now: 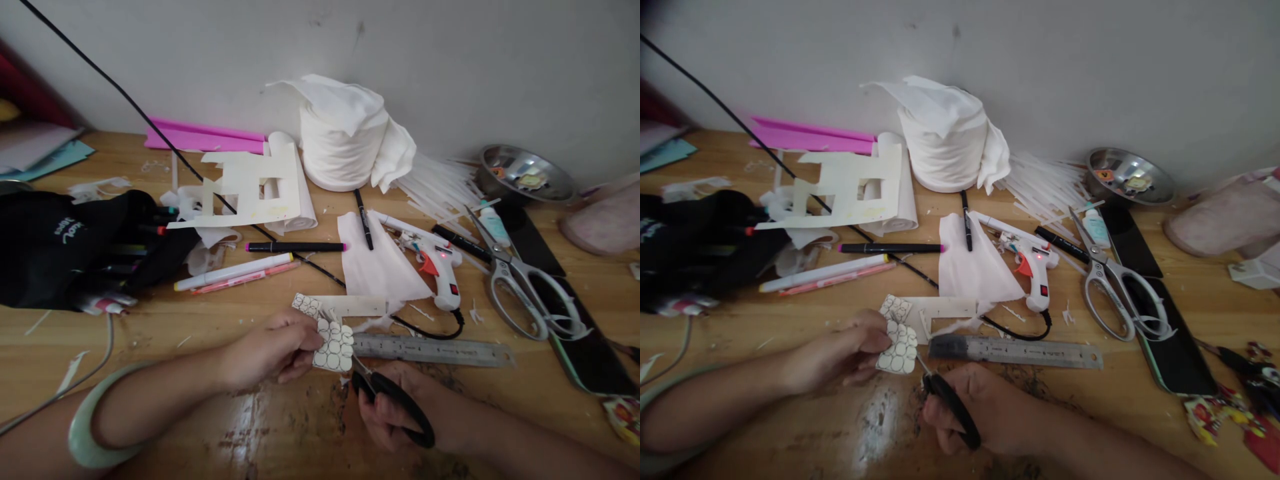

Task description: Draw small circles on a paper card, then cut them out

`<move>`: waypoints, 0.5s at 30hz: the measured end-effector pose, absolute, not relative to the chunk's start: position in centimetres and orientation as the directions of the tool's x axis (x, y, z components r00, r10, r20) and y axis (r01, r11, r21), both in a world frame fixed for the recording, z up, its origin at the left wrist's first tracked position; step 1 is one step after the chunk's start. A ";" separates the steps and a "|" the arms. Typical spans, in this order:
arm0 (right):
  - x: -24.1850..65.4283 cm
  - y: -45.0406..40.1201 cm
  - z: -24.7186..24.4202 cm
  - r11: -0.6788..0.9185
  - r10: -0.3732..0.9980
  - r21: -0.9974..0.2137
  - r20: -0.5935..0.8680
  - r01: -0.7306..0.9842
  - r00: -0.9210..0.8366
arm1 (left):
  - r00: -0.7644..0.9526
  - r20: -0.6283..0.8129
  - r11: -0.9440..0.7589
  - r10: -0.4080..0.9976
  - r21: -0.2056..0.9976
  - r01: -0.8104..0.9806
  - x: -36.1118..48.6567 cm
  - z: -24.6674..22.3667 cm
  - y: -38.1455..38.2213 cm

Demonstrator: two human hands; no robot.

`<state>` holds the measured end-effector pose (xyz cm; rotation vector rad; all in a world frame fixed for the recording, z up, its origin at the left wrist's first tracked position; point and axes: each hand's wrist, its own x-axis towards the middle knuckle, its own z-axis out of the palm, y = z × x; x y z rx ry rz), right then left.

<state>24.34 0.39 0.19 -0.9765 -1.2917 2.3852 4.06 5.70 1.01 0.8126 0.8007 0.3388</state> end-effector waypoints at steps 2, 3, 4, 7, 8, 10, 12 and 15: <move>24.3 0.2 -0.2 -0.596 0.513 -0.801 -0.442 0.065 -0.736 | 0.661 -0.515 0.666 0.546 0.746 0.030 4.0 1.1 5.7; 24.4 0.1 -0.5 -0.608 0.517 -0.793 -0.442 0.050 -0.732 | 0.659 -0.519 0.669 0.544 0.742 0.033 4.0 1.1 5.7; 24.4 0.0 -0.7 -0.614 0.528 -0.789 -0.433 0.024 -0.730 | 0.657 -0.523 0.671 0.543 0.740 0.035 4.0 1.2 5.7; 24.8 -0.2 -1.2 -0.623 0.544 -0.781 -0.393 -0.042 -0.741 | 0.656 -0.519 0.663 0.548 0.748 0.038 4.0 1.2 5.6; 24.9 -0.2 -1.2 -0.623 0.548 -0.780 -0.378 -0.062 -0.746 | 0.659 -0.511 0.657 0.552 0.753 0.035 3.9 1.2 5.6; 25.1 -0.2 -1.0 -0.627 0.557 -0.771 -0.344 -0.111 -0.756 | 0.667 -0.491 0.642 0.560 0.766 0.024 3.8 1.1 5.6; 25.3 0.0 -0.8 -0.639 0.556 -0.758 -0.336 -0.132 -0.760 | 0.674 -0.476 0.626 0.565 0.780 0.027 3.7 1.1 5.6; 25.3 0.1 -0.5 -0.670 0.530 -0.730 -0.345 -0.133 -0.775 | 0.697 -0.469 0.607 0.543 0.792 0.059 3.6 1.1 5.7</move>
